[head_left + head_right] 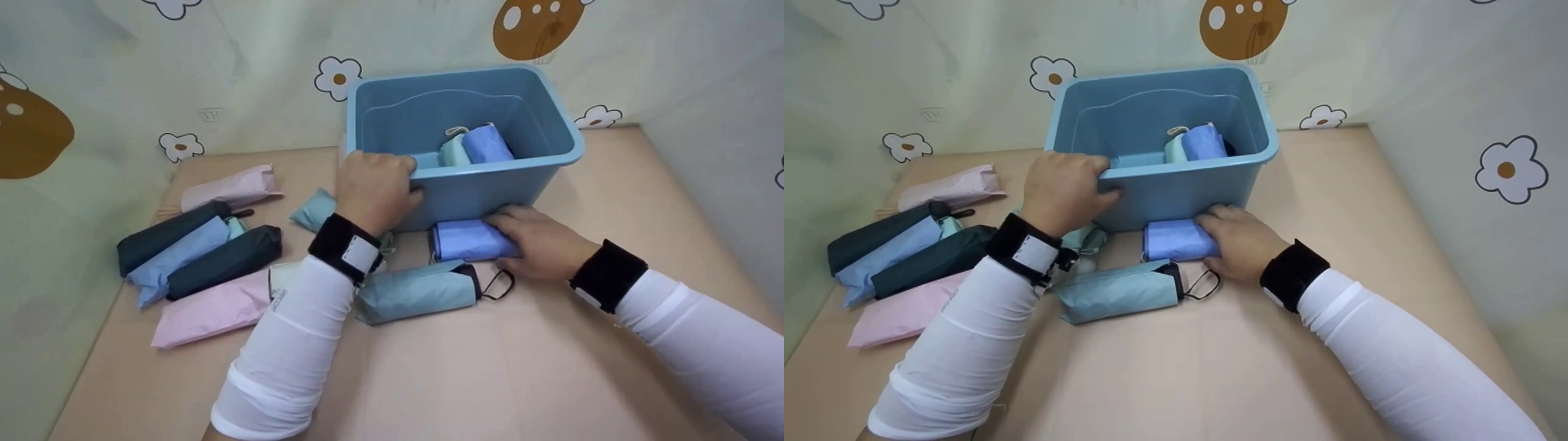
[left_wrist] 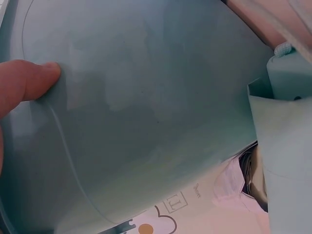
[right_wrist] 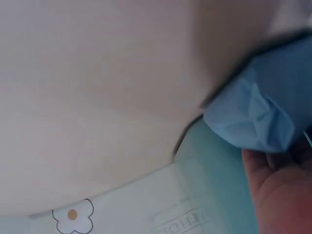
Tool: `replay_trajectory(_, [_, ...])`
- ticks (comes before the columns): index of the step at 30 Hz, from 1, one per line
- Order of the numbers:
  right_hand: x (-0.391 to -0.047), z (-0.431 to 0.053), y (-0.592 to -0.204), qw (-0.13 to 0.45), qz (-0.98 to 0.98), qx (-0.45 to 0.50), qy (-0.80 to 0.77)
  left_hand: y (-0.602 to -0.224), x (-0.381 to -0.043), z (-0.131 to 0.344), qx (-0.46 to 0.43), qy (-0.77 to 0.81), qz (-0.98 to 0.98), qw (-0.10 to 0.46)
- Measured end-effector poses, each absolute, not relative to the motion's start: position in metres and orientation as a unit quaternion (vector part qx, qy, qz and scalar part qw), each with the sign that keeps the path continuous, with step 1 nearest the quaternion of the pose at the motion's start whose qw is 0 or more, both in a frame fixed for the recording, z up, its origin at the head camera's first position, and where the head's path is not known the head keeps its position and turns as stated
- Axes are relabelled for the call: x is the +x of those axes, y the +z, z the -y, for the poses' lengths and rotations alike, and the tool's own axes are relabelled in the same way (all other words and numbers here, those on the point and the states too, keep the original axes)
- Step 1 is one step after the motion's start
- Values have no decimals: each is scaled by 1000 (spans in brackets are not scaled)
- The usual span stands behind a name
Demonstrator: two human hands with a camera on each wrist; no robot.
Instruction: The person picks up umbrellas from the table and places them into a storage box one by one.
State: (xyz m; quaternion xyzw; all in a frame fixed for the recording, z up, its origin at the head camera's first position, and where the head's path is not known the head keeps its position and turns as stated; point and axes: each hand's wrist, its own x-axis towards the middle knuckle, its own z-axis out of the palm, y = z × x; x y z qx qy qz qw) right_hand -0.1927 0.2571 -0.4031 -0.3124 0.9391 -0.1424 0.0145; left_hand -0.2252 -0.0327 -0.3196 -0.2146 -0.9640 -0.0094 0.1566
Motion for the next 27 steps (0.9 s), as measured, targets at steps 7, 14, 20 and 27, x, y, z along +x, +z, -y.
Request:
replay_trajectory(7, [-193, -255, -407, 3, -947, -306, -101, -321, -225, 35, -216, -19, 962, 166])
replay_trajectory(14, [-180, -261, -380, -14, -935, -333, -125, -320, -225, 34, -224, -18, 960, 164])
replay_trajectory(20, [-168, -258, -327, -71, -914, -345, -201, -319, -223, 34, -221, -18, 962, 158])
replay_trajectory(27, [-185, -242, -282, -132, -918, -245, -282, -323, -223, 34, -220, -14, 960, 171])
